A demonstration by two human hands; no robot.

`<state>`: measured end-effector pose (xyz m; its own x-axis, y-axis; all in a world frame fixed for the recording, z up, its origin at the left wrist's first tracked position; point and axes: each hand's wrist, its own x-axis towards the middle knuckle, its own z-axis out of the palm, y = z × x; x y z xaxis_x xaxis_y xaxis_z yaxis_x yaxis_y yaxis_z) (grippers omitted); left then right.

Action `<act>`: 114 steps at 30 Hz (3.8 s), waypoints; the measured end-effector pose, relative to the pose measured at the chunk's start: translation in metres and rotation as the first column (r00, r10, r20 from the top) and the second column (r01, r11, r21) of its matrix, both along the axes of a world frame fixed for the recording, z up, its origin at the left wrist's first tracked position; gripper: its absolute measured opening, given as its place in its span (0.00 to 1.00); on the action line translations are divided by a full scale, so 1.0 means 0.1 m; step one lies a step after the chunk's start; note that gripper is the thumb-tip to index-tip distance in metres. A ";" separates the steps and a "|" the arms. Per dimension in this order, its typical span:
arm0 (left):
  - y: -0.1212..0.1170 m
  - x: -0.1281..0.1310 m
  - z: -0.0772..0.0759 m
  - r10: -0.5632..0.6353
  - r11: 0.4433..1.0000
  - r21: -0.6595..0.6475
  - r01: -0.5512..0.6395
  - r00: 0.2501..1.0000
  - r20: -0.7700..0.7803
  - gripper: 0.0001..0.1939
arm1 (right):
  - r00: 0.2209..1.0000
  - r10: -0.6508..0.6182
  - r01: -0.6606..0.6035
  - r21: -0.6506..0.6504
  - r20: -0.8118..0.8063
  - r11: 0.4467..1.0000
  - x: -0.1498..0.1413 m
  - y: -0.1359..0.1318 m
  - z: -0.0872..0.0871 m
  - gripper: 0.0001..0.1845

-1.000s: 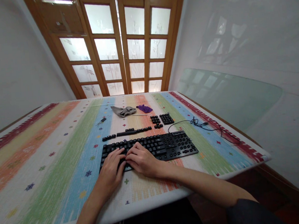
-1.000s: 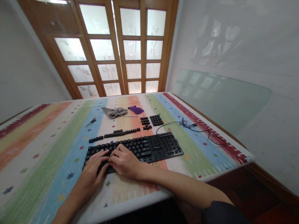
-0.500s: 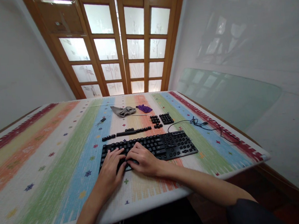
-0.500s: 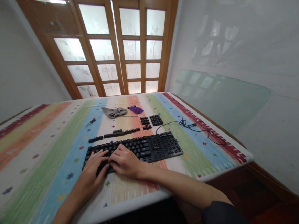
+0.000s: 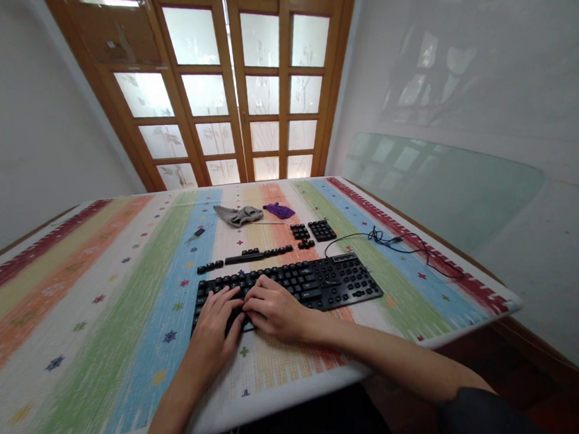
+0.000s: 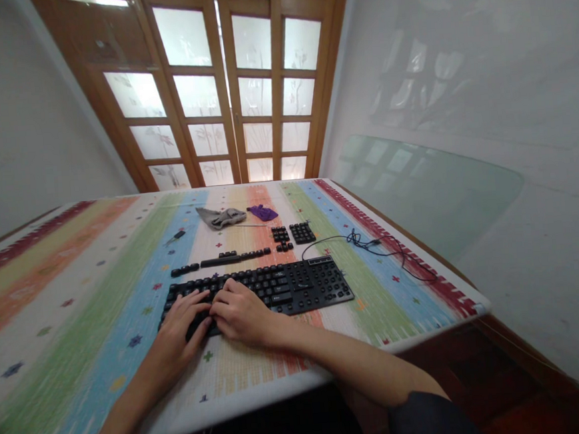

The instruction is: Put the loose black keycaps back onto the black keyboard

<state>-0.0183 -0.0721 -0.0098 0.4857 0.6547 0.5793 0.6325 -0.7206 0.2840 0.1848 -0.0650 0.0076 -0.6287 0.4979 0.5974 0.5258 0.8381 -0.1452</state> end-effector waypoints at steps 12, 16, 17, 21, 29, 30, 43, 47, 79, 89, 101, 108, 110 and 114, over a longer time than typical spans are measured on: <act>-0.01 0.01 0.01 -0.021 1.000 0.004 0.021 1.000 0.010 0.10 | 0.999 -0.025 0.024 -0.026 -0.036 0.999 0.01 -0.03 0.01 0.05; -0.01 0.02 0.01 -0.023 0.999 0.039 0.022 0.999 0.024 0.10 | 0.999 -0.039 0.039 0.024 -0.019 0.999 0.01 -0.02 0.01 0.04; -0.01 0.03 0.01 -0.020 0.999 0.045 0.019 0.999 0.027 0.10 | 0.999 -0.040 0.040 0.025 -0.011 0.999 0.01 -0.02 0.01 0.04; -0.01 0.03 0.01 -0.016 0.998 0.057 0.015 1.000 0.023 0.09 | 0.996 -0.073 0.073 0.001 0.046 0.997 -0.01 -0.03 0.01 0.05; -0.04 0.00 -0.04 -0.020 0.997 0.079 0.021 1.000 -0.010 0.11 | 0.998 0.008 0.003 -0.184 0.064 0.983 0.01 0.14 0.11 0.04; -0.05 0.00 -0.05 -0.018 0.996 0.092 0.019 1.000 -0.012 0.12 | 0.999 0.018 -0.010 -0.216 0.037 0.976 0.03 0.21 0.14 0.04; -0.10 0.00 -0.06 -0.011 0.986 0.155 0.054 0.965 -0.263 0.25 | 0.902 -0.349 0.413 -0.267 0.255 0.871 -0.02 1.20 0.30 0.12; -0.10 -0.01 -0.05 -0.011 0.990 0.130 0.049 0.960 -0.281 0.25 | 0.888 -0.368 0.440 -0.278 0.276 0.854 -0.10 1.30 0.30 0.12; -0.13 -0.02 -0.07 0.020 0.973 0.224 0.062 0.938 -0.346 0.29 | 0.947 -0.287 0.320 -0.346 0.143 0.882 -0.02 1.17 0.55 0.10; -0.13 0.02 -0.14 0.077 0.964 0.266 0.011 0.946 -0.316 0.30 | 0.985 -0.092 0.027 -0.404 -0.143 0.914 0.18 0.48 0.42 0.10; -0.10 -0.04 -0.12 0.002 0.989 0.142 0.034 0.970 -0.242 0.28 | 0.975 -0.133 0.043 -0.437 -0.178 0.899 0.27 0.10 0.18 0.10; -0.01 -0.05 0.01 -0.014 1.000 0.011 0.016 0.994 -0.110 0.22 | 0.978 -0.149 0.079 -0.407 -0.144 0.910 0.28 0.01 0.08 0.10; 0.02 -0.03 0.04 -0.013 0.999 0.032 0.017 0.994 -0.109 0.21 | 0.979 -0.153 0.089 -0.393 -0.134 0.915 0.28 -0.01 0.06 0.10; 0.07 0.01 0.06 -0.016 0.997 0.071 0.023 0.994 -0.104 0.19 | 0.981 -0.154 0.108 -0.326 -0.119 0.939 0.24 -0.04 0.03 0.08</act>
<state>-0.0169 -0.0650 -0.0034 0.5577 0.6030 0.5705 0.6412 -0.7494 0.1653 0.2091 -0.0694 0.0105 -0.4664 0.7476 0.4730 0.5828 0.6619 -0.4715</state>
